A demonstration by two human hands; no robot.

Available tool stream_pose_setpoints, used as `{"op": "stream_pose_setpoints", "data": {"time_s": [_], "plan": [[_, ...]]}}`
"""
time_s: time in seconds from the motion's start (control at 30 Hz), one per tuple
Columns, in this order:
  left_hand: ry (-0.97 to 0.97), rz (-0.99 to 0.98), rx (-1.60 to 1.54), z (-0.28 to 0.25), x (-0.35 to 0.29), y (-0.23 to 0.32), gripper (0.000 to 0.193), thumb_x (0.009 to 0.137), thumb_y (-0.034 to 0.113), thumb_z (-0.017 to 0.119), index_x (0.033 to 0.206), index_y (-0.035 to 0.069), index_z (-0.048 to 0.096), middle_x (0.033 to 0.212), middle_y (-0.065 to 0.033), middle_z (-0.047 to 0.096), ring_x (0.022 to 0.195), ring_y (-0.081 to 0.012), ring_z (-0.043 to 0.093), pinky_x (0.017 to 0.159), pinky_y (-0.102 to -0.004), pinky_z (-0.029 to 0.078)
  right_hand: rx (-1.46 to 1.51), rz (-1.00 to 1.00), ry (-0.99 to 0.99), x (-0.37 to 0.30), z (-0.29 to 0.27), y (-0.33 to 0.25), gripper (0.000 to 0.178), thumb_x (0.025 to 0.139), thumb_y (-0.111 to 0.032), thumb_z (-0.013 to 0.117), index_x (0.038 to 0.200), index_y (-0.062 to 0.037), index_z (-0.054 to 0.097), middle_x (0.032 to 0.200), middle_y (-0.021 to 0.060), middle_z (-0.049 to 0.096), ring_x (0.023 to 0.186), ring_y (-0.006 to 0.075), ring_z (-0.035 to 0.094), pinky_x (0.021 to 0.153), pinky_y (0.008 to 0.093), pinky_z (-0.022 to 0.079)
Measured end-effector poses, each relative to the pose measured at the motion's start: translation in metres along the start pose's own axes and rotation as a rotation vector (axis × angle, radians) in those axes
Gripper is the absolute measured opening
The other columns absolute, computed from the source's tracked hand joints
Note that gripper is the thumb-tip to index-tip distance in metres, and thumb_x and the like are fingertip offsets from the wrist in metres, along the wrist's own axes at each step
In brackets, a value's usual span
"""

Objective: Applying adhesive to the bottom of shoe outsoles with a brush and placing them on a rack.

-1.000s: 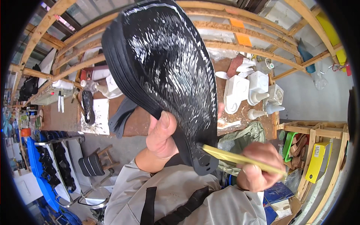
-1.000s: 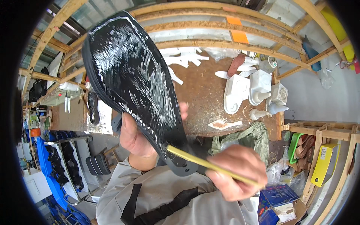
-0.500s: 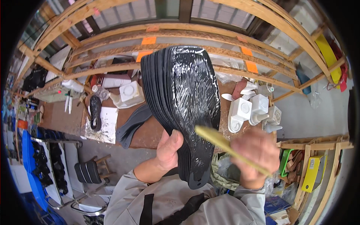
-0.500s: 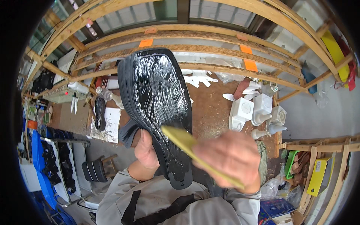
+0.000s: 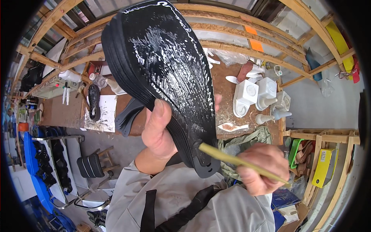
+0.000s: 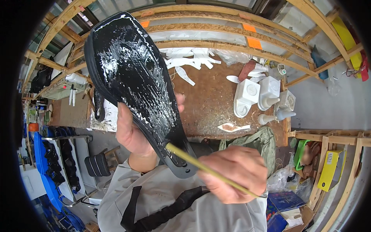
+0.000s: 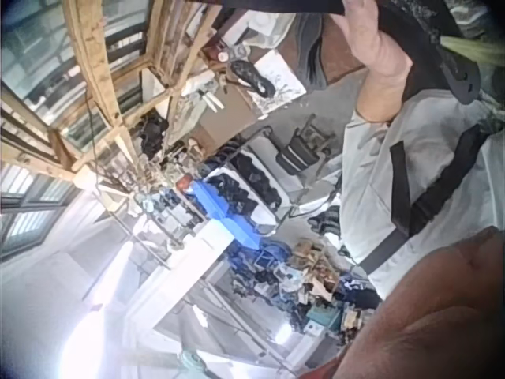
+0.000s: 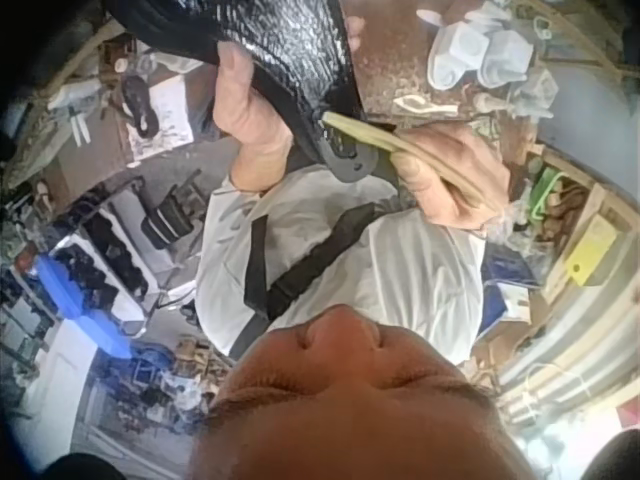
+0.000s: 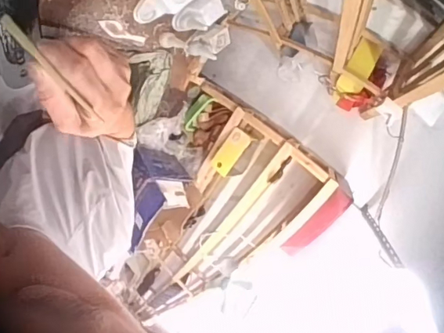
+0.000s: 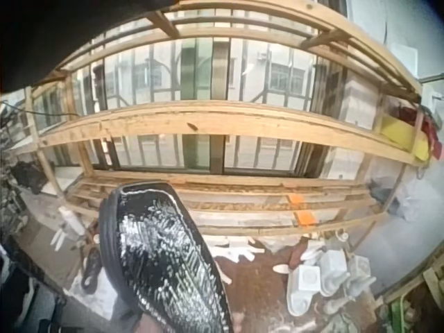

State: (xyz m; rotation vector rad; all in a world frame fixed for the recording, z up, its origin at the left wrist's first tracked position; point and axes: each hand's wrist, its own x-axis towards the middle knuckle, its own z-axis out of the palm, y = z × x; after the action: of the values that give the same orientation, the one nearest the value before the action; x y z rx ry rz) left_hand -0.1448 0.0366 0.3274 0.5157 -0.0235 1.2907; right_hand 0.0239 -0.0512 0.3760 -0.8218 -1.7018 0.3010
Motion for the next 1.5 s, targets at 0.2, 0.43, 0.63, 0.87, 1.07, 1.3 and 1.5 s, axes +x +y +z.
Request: {"op": "stream_pose_setpoints", "data": {"time_s": [0.2, 0.43, 0.63, 0.87, 1.07, 1.3, 1.5], "plan": [[0.113, 0.084, -0.006, 0.017, -0.003, -0.014, 0.064, 0.094, 0.045, 0.035, 0.134, -0.006, 0.034, 0.120, -0.0297, 0.051, 0.105, -0.0467, 0.056, 0.088, -0.0523, 0.052, -0.036, -0.061, -0.036, -0.006, -0.013, -0.001, 0.022, 0.068, -0.006, 0.074, 0.082, 0.0093, 0.065, 0.066, 0.0143, 0.063, 0.045, 0.0170, 0.058, 0.035, 0.0254, 0.044], [-0.023, 0.056, -0.089, 0.023, 0.000, -0.021, 0.064, 0.095, 0.046, 0.033, 0.131, -0.007, 0.037, 0.119, -0.0257, 0.054, 0.107, -0.0379, 0.057, 0.089, -0.0441, 0.050, 0.052, -0.133, -0.141, -0.029, -0.032, -0.016, 0.020, 0.072, -0.006, 0.073, 0.087, 0.0044, 0.068, 0.066, 0.0113, 0.063, 0.046, 0.0126, 0.057, 0.036, 0.0222, 0.044], [0.048, 0.147, -0.123, 0.035, 0.007, -0.023, 0.058, 0.096, 0.037, 0.034, 0.130, -0.009, 0.037, 0.117, -0.0345, 0.051, 0.100, -0.0475, 0.058, 0.082, -0.0524, 0.055, 0.144, -0.313, -0.470, -0.043, -0.054, -0.020, 0.018, 0.073, -0.007, 0.072, 0.088, 0.0016, 0.069, 0.074, 0.0109, 0.065, 0.048, 0.0107, 0.055, 0.039, 0.0205, 0.041], [0.009, 0.156, -0.182, 0.042, 0.009, -0.027, 0.058, 0.096, 0.036, 0.034, 0.132, -0.009, 0.034, 0.118, -0.0367, 0.049, 0.097, -0.0484, 0.059, 0.079, -0.0515, 0.057, 0.155, 0.023, 0.160, -0.053, -0.075, -0.019, 0.016, 0.077, -0.006, 0.066, 0.087, 0.0069, 0.064, 0.075, 0.0148, 0.065, 0.050, 0.0158, 0.059, 0.041, 0.0242, 0.045], [-0.099, 0.167, -0.112, 0.046, -0.001, -0.024, 0.064, 0.095, 0.046, 0.034, 0.134, -0.004, 0.035, 0.120, -0.0282, 0.053, 0.110, -0.0431, 0.054, 0.094, -0.0493, 0.048, -0.014, 0.358, 0.255, -0.044, -0.042, -0.011, 0.013, 0.076, -0.006, 0.067, 0.085, 0.0040, 0.065, 0.072, 0.0142, 0.066, 0.054, 0.0163, 0.058, 0.051, 0.0272, 0.049], [-0.077, 0.221, -0.102, 0.050, -0.015, -0.017, 0.062, 0.095, 0.047, 0.035, 0.136, 0.000, 0.034, 0.124, -0.0277, 0.050, 0.113, -0.0444, 0.051, 0.096, -0.0515, 0.045, 0.072, 0.184, 0.156, -0.027, -0.037, -0.010, 0.013, 0.078, -0.003, 0.065, 0.088, 0.0050, 0.063, 0.074, 0.0148, 0.066, 0.048, 0.0154, 0.055, 0.046, 0.0247, 0.046], [-0.096, 0.249, -0.125, 0.061, -0.027, -0.023, 0.064, 0.094, 0.048, 0.035, 0.137, 0.001, 0.033, 0.125, -0.0289, 0.048, 0.115, -0.0427, 0.050, 0.098, -0.0506, 0.043, 0.211, 0.241, 0.225, -0.021, -0.047, -0.015, 0.008, 0.080, -0.003, 0.064, 0.086, 0.0024, 0.064, 0.069, 0.0135, 0.064, 0.050, 0.0158, 0.056, 0.045, 0.0237, 0.043]]}}
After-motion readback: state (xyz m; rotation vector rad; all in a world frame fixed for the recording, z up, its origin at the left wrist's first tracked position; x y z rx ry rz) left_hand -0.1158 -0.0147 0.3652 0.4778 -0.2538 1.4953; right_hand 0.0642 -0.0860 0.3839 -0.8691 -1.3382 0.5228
